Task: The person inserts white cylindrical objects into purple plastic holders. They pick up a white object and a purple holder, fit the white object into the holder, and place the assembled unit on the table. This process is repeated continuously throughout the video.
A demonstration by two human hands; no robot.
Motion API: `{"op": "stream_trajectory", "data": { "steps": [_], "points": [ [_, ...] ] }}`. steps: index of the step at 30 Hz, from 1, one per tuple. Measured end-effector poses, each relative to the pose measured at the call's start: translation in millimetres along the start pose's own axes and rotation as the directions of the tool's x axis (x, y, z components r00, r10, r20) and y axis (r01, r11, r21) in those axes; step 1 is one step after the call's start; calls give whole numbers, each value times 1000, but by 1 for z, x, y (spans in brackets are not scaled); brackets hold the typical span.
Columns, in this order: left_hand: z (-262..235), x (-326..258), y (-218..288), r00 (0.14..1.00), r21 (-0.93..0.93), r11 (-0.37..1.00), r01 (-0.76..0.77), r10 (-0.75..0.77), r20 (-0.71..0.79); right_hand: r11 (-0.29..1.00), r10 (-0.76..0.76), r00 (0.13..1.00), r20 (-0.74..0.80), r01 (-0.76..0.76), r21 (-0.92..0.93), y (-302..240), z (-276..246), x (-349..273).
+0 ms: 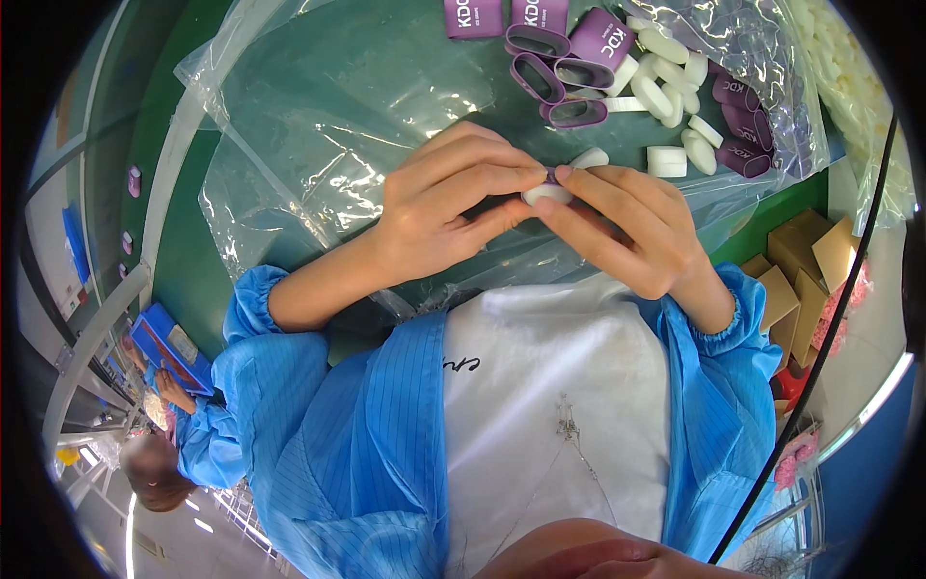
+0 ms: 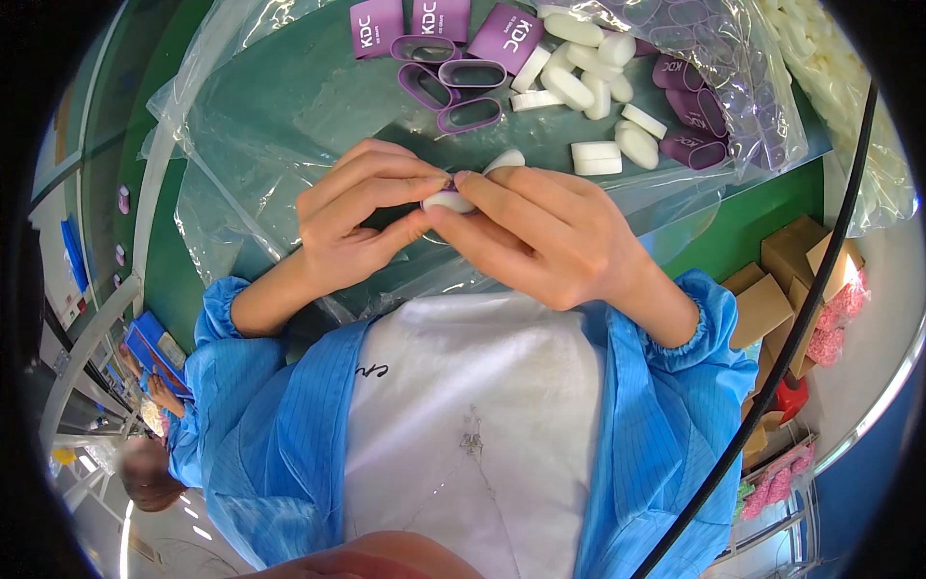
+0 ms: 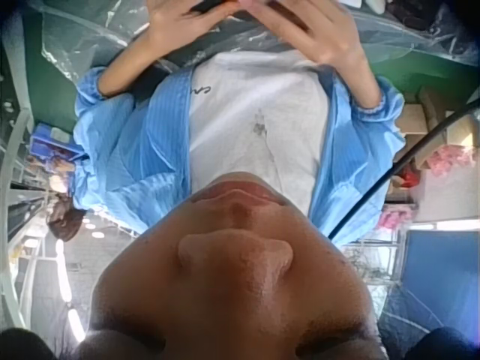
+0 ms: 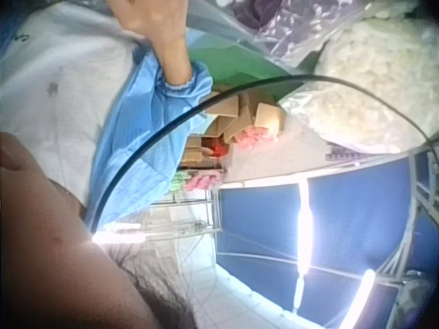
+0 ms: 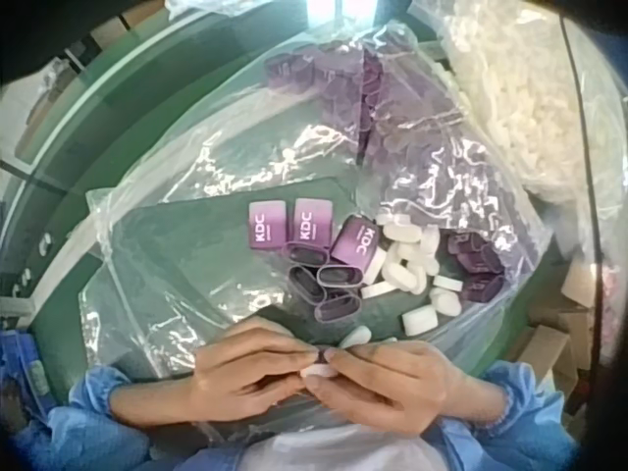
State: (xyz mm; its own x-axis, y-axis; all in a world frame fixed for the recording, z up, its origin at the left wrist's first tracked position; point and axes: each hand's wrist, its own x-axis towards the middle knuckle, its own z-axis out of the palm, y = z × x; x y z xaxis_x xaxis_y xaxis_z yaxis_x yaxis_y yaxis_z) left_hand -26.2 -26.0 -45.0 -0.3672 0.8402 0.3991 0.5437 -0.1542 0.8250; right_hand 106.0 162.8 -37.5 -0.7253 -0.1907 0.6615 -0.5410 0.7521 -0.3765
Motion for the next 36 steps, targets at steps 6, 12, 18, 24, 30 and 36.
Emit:
{"op": "stream_trajectory", "data": {
  "steps": [6,12,18,24,30,36],
  "points": [
    [0,1,1,1000,-14,1000,2,-2,6,999,16,999,37,-18,44,1,2,0],
    [-4,-1,9,998,21,998,63,-63,8,988,88,996,22,-90,122,1,-10,3],
    [-102,-7,9,894,473,812,343,-127,-429,933,345,939,-3,-343,-111,19,-63,-11],
    [-337,-79,-75,744,569,492,658,-310,-592,889,402,886,231,-316,-332,17,-69,-4],
    [-417,-150,-138,729,673,287,681,-182,-660,890,381,895,232,-287,-354,24,-64,0],
    [-137,27,-10,948,866,484,128,196,-250,936,345,935,79,-337,-101,12,-52,5]
  ]
}}
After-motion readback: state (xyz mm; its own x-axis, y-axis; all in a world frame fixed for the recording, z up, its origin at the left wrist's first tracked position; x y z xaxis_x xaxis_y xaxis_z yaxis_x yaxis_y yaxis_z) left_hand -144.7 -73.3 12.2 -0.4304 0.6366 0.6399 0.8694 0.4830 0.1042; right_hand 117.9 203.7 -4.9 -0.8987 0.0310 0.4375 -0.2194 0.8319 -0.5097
